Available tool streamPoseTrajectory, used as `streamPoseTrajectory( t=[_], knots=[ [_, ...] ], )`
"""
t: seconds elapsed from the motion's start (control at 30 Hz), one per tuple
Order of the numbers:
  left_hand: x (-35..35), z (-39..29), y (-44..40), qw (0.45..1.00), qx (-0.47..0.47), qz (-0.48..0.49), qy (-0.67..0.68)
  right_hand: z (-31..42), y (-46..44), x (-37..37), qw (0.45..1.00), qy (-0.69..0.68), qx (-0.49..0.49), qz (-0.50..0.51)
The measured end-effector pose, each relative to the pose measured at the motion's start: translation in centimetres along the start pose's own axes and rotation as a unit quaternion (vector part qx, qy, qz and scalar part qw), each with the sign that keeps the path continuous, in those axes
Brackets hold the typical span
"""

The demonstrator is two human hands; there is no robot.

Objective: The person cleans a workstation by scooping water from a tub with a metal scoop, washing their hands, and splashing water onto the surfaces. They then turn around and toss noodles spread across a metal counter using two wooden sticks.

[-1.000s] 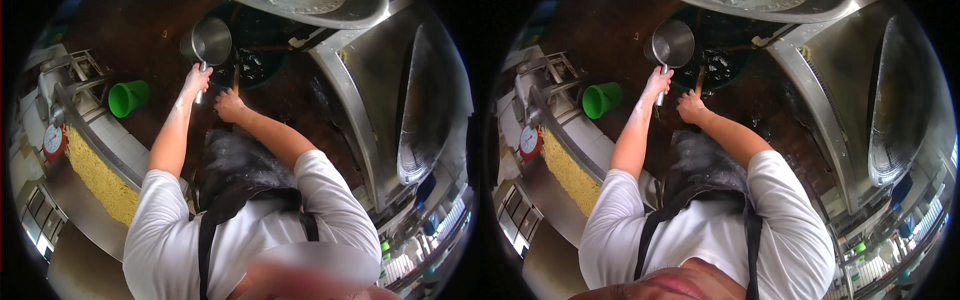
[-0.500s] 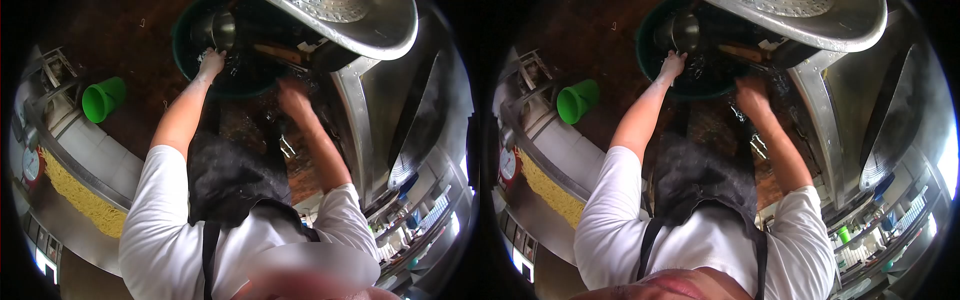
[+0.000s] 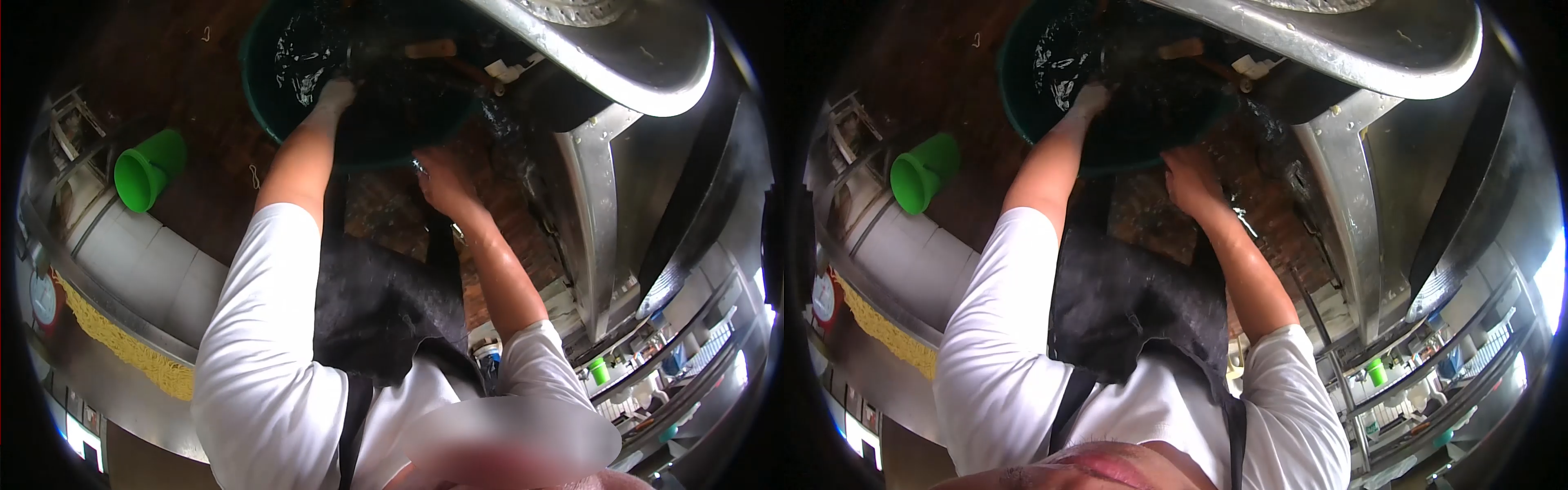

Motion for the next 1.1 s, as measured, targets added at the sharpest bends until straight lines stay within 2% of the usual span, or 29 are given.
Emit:
streamPoseTrajectory(
  t=[0.03,0.07,0.13,0.2,0.33,0.4,0.43,0.47,0.6,0.63,0.73,0.83,0.93,1.0,1.1],
  knots=[
    [-1.1,-0.3,0.3,0.999,0.035,-0.029,0.019,-0.3,0.4,0.2,1.000,-0.020,0.017,-0.004],
    [-1.6,0.6,-1.1,0.948,-0.131,0.261,0.123,-0.4,1.0,0.5,0.999,-0.041,0.034,-0.007],
    [-3.5,0.4,0.0,0.947,-0.148,0.210,0.192,-0.7,1.7,0.9,0.996,-0.050,0.067,-0.005],
    [-3.3,0.8,1.0,0.923,-0.169,0.196,0.284,-1.1,2.4,1.3,0.994,-0.028,0.102,0.005],
    [-5.3,-1.0,5.7,0.858,-0.194,0.211,0.426,-2.0,4.0,1.3,0.989,-0.070,0.128,0.030],
    [-7.7,-3.4,9.7,0.815,-0.218,0.161,0.512,-1.0,4.6,-0.3,0.986,-0.058,0.153,0.034],
    [-8.8,-4.4,11.5,0.811,-0.187,0.142,0.536,-0.5,4.9,-1.0,0.990,-0.057,0.130,0.014],
    [-9.3,-5.2,13.2,0.767,-0.217,0.140,0.587,-0.2,5.3,-1.5,0.993,-0.054,0.108,-0.008],
    [-15.6,-10.2,21.6,0.685,-0.173,0.095,0.701,2.8,6.6,-5.6,0.995,-0.065,0.053,-0.061],
    [-17.5,-11.0,23.3,0.696,-0.142,0.084,0.699,4.0,6.9,-7.3,0.994,-0.042,0.011,-0.104],
    [-24.8,-13.7,29.7,0.742,-0.140,0.055,0.654,6.7,7.6,-11.7,0.986,-0.046,-0.049,-0.154],
    [-31.8,-16.1,35.8,0.796,-0.111,0.028,0.594,8.5,7.9,-15.8,0.984,-0.054,-0.045,-0.166],
    [-37.9,-20.7,39.8,0.848,-0.084,0.023,0.523,8.2,6.8,-19.0,0.978,-0.017,-0.012,-0.207],
    [-41.0,-25.3,41.4,0.891,-0.072,0.014,0.449,7.5,5.6,-21.2,0.971,-0.005,0.058,-0.231],
    [-43.8,-32.0,40.3,0.953,-0.056,-0.001,0.296,6.3,4.2,-26.2,0.972,0.005,0.158,-0.173]
  ],
)
Point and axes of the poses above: each hand's wrist, its own y-axis away from the middle knuckle, its own x-axis out of the palm, z = x × y, the point moved 3 cm from there along -y, towards the middle knuckle, and after that the axes turned 9 degrees about -x, right-handed, at the moved point
